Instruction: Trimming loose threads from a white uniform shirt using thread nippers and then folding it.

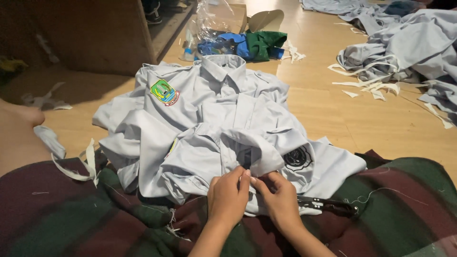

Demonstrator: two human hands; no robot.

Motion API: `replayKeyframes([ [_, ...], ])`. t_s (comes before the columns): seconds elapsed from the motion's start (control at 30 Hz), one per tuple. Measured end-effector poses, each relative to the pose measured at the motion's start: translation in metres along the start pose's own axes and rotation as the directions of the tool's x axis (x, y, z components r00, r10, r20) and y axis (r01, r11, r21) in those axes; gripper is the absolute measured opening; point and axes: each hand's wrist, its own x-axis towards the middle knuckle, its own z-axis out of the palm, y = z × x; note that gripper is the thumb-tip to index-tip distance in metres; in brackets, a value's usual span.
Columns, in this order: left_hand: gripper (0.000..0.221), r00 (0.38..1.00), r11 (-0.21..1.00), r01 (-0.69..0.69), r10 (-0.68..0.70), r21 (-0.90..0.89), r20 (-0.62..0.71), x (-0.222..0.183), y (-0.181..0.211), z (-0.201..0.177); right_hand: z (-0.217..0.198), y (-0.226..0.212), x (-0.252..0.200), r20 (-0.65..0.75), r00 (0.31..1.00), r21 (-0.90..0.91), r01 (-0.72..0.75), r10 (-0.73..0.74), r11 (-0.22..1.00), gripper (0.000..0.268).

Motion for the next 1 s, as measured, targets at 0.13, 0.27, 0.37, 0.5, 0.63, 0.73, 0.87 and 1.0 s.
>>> replayKeyframes([
  [0.13,0.027,0.999,0.999,-0.032,0.032,-0.001,0.001,0.003,-0.004,0.001,0.003,0.009,0.005,-0.024,0.999,-0.008,0.042,-0.042,0.999,0.017],
  [0.27,0.027,0.999,1.0,-0.025,0.025,0.002,0.031,0.001,-0.002,0.002,-0.003,0.007,-0.004,-0.035,0.999,-0.027,0.033,-0.034,0.999,0.023],
  [0.37,0.027,1.0,0.999,-0.007,0.007,-0.033,-0.009,0.0,-0.003,-0.001,-0.002,-0.009,-0.006,-0.004,1.0,-0.001,0.014,-0.014,1.0,0.021],
  [0.5,0.028,0.994,0.994,0.094,-0.09,-0.062,0.053,0.0,-0.002,-0.001,-0.004,-0.013,-0.006,0.023,0.998,0.067,-0.068,0.066,0.995,0.02],
  [0.63,0.027,0.997,0.998,0.06,-0.06,-0.017,0.044,0.003,-0.003,0.002,-0.003,-0.001,0.001,0.021,0.994,0.129,-0.113,0.111,0.985,0.022],
  [0.73,0.025,0.996,0.996,0.087,-0.088,0.012,0.032,0.004,0.0,0.004,-0.007,0.015,0.012,0.067,0.966,0.455,-0.252,0.249,0.854,0.018],
  [0.87,0.026,0.989,0.989,0.147,-0.147,0.018,0.029,0.008,0.001,0.009,-0.012,0.016,0.015,0.194,0.95,0.684,-0.311,0.246,0.66,0.016],
  [1.0,0.027,0.991,0.99,0.136,-0.135,-0.042,0.021,0.005,0.002,0.003,-0.01,0.003,0.007,0.126,0.95,0.411,-0.311,0.285,0.857,0.024],
])
